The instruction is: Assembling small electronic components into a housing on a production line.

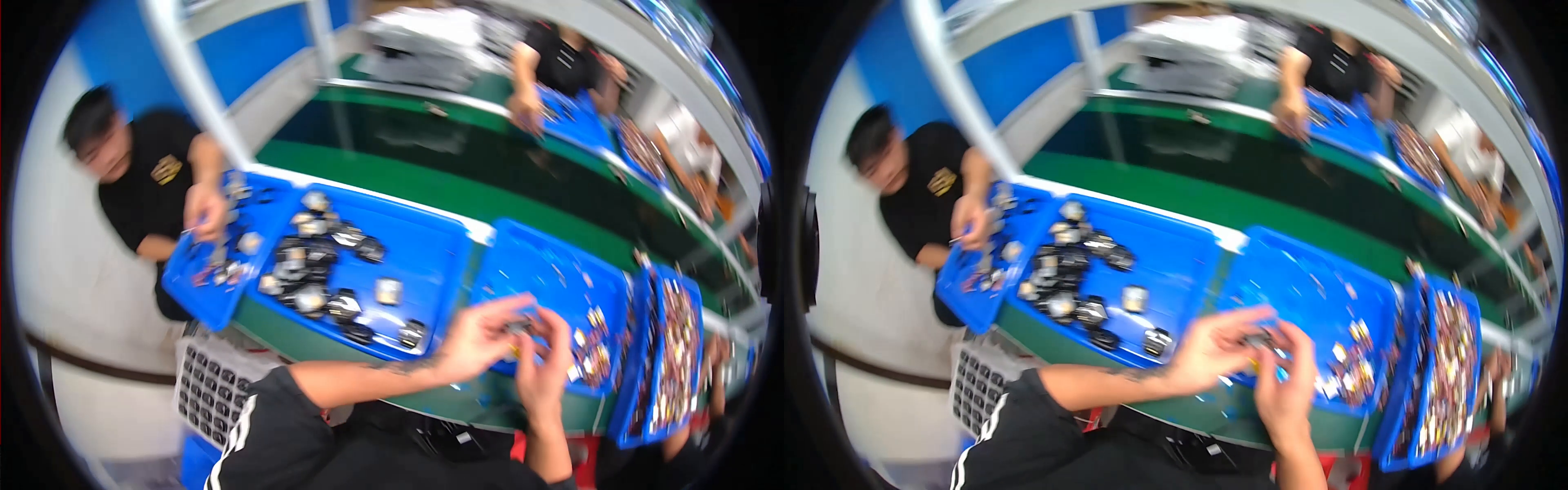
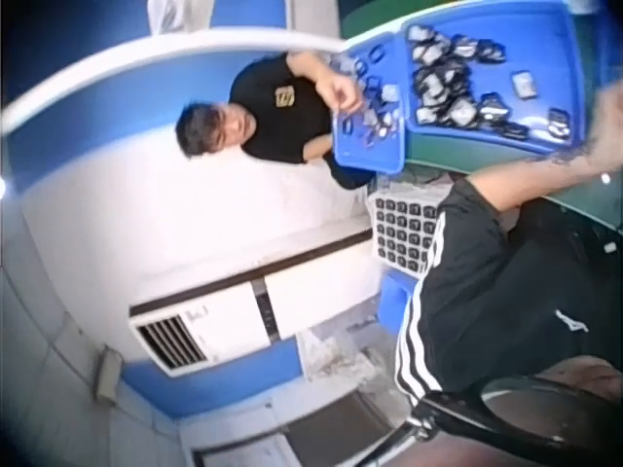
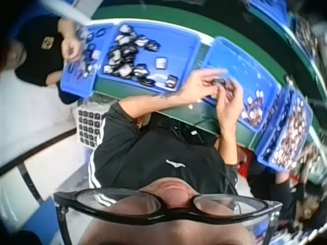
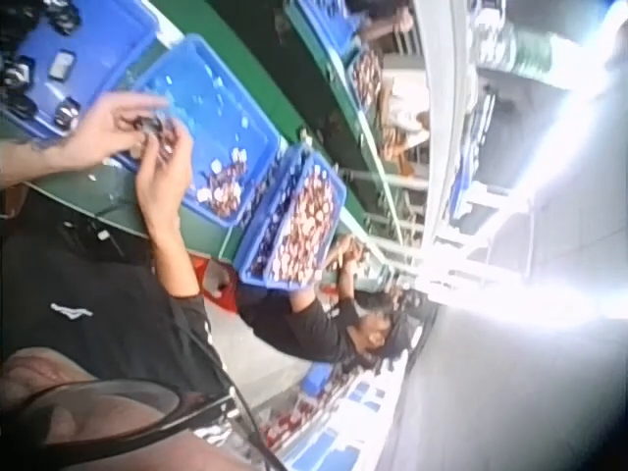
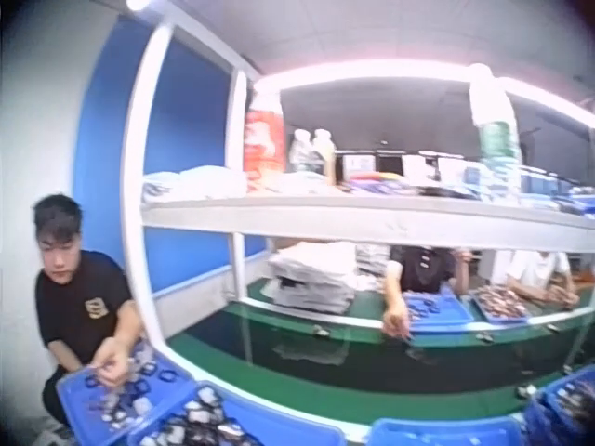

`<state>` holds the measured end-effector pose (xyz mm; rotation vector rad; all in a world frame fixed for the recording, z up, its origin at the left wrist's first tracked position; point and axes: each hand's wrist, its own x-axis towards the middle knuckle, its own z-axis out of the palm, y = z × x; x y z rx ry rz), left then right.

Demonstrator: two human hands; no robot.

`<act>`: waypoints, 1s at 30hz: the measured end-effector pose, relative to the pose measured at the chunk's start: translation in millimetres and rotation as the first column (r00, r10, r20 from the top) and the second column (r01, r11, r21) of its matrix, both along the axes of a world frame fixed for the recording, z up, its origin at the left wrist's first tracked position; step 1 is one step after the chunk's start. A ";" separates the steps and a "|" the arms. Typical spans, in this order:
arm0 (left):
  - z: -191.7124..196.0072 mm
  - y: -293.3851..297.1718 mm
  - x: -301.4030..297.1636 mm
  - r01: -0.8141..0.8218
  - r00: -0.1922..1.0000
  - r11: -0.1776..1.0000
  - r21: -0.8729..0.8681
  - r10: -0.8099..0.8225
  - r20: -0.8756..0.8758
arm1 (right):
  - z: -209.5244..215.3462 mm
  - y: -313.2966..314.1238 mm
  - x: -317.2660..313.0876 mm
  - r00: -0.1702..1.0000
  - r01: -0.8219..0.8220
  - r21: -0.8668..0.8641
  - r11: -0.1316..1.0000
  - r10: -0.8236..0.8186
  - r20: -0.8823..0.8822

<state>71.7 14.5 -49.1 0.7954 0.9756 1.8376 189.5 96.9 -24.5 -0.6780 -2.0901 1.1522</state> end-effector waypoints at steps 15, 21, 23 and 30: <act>-5.1 31.1 -11.5 -0.142 0.986 0.960 0.243 0.158 -0.048 | 23.1 25.7 -20.4 0.992 -0.122 0.109 0.986 0.124 -0.012; -4.8 30.4 -0.9 -0.290 0.953 0.935 0.205 0.301 -0.024 | -0.7 33.0 -21.5 0.987 -0.132 0.117 0.984 0.142 -0.079; 1.7 26.4 2.1 -0.459 0.862 0.873 0.164 0.483 -0.154 | -2.6 37.1 -14.9 0.999 -0.031 0.117 0.993 0.035 -0.026; -13.5 28.2 -30.0 -0.004 0.859 0.972 -0.236 -0.118 -0.499 | -1.0 41.2 -4.0 0.997 -0.072 0.011 0.997 0.072 0.010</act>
